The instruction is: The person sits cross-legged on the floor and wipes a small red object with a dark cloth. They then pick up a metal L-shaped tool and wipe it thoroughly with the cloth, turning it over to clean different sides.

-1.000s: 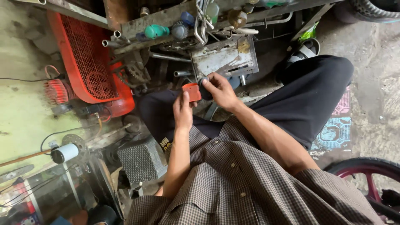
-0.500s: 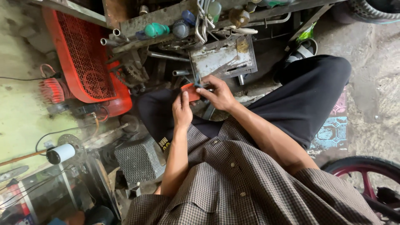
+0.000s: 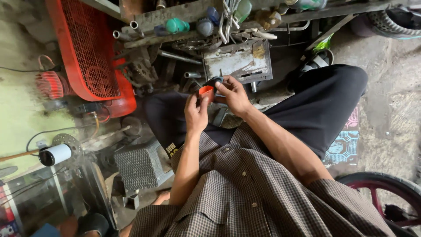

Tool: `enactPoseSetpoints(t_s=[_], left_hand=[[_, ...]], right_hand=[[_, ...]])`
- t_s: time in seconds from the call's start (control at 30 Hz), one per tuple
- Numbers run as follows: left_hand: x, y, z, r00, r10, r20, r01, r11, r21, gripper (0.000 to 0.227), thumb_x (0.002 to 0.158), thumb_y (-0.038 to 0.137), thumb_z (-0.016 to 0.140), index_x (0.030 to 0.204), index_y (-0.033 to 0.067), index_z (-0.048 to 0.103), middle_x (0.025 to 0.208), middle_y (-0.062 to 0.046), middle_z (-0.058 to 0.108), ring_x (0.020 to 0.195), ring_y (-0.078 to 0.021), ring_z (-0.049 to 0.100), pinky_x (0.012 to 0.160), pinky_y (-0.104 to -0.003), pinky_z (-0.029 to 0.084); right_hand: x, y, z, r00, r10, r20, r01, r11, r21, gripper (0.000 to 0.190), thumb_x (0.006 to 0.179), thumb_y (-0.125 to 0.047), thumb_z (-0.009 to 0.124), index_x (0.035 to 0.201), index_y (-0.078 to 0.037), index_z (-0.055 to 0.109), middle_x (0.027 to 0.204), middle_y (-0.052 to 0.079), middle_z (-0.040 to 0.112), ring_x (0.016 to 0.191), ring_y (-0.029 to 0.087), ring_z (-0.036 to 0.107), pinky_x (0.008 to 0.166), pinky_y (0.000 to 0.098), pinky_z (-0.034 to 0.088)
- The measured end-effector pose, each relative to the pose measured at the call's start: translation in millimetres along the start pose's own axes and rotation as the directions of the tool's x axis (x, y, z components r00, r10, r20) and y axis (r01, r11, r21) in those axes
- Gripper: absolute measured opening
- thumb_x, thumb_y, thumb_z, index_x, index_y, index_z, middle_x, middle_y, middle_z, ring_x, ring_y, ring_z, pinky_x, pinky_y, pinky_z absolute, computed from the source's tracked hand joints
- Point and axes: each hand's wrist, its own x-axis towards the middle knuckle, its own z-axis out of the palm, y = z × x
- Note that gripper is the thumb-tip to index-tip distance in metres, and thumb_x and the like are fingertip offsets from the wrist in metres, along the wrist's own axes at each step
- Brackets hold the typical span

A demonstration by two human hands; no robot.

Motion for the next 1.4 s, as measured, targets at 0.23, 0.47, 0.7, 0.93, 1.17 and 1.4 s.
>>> enactPoseSetpoints(t_s=[0.23, 0.47, 0.7, 0.93, 1.17, 1.4], left_hand=[[1, -2, 0, 0.975, 0.178, -0.136, -0.101, 0.892, 0.441, 0.030, 0.101, 0.016, 0.068, 0.123, -0.0038, 0.065, 0.113, -0.021, 0.066, 0.097, -0.0360, 0.069, 0.080, -0.041, 0.059], [10, -2, -13, 0.993, 0.037, -0.111, -0.008, 0.967, 0.254, 0.023, 0.102, 0.017, 0.065, 0.117, -0.0014, 0.065, 0.108, -0.018, 0.064, 0.094, -0.0343, 0.070, 0.078, -0.039, 0.058], [2, -1, -15, 0.996, 0.018, 0.082, -0.053, 0.894, 0.445, 0.022, 0.104, 0.020, 0.062, 0.112, -0.0003, 0.068, 0.112, -0.020, 0.066, 0.102, -0.0418, 0.065, 0.088, -0.045, 0.054], [-17, -14, -18, 0.992, 0.061, 0.108, -0.108, 0.853, 0.511, 0.028, 0.102, 0.021, 0.063, 0.117, -0.0019, 0.068, 0.115, -0.021, 0.066, 0.102, -0.0421, 0.066, 0.086, -0.045, 0.055], [-23, -13, -13, 0.994, 0.111, 0.009, -0.100, 0.856, 0.507, 0.029, 0.102, 0.019, 0.064, 0.123, -0.0025, 0.065, 0.113, -0.019, 0.065, 0.097, -0.0395, 0.067, 0.083, -0.044, 0.056], [-21, -18, -5, 0.996, 0.072, -0.046, -0.033, 0.820, 0.572, 0.019, 0.099, 0.015, 0.069, 0.112, 0.0013, 0.069, 0.108, -0.016, 0.067, 0.092, -0.0366, 0.069, 0.078, -0.043, 0.057]], right_hand=[[7, 30, -7, 0.977, -0.150, 0.150, 0.153, 0.988, -0.010, 0.014, 0.104, -0.019, 0.061, 0.113, -0.008, 0.057, 0.100, 0.004, 0.071, 0.094, 0.013, 0.067, 0.090, 0.0306, 0.059], [25, 49, -25, 0.993, -0.115, -0.005, 0.114, 0.990, -0.083, 0.018, 0.109, -0.019, 0.063, 0.118, -0.007, 0.053, 0.089, 0.003, 0.060, 0.076, 0.010, 0.053, 0.066, 0.0281, 0.045], [1, 5, 6, 0.970, 0.239, -0.033, -0.235, 0.968, 0.087, 0.014, 0.107, -0.024, 0.050, 0.115, -0.013, 0.049, 0.096, 0.007, 0.069, 0.078, 0.019, 0.068, 0.067, 0.0338, 0.054], [16, 36, -30, 0.997, 0.037, 0.067, -0.046, 0.989, 0.143, 0.015, 0.118, -0.021, 0.054, 0.123, -0.007, 0.049, 0.106, 0.009, 0.064, 0.089, 0.020, 0.062, 0.077, 0.0357, 0.051], [-1, 10, 7, 0.986, 0.164, -0.024, -0.164, 0.987, 0.001, 0.022, 0.106, -0.026, 0.049, 0.122, -0.010, 0.048, 0.112, 0.008, 0.067, 0.099, 0.019, 0.070, 0.085, 0.0356, 0.059], [12, 56, -14, 0.999, 0.042, 0.002, -0.041, 0.995, -0.091, 0.020, 0.112, -0.024, 0.052, 0.117, -0.005, 0.047, 0.105, 0.008, 0.065, 0.091, 0.014, 0.063, 0.080, 0.0314, 0.055]])
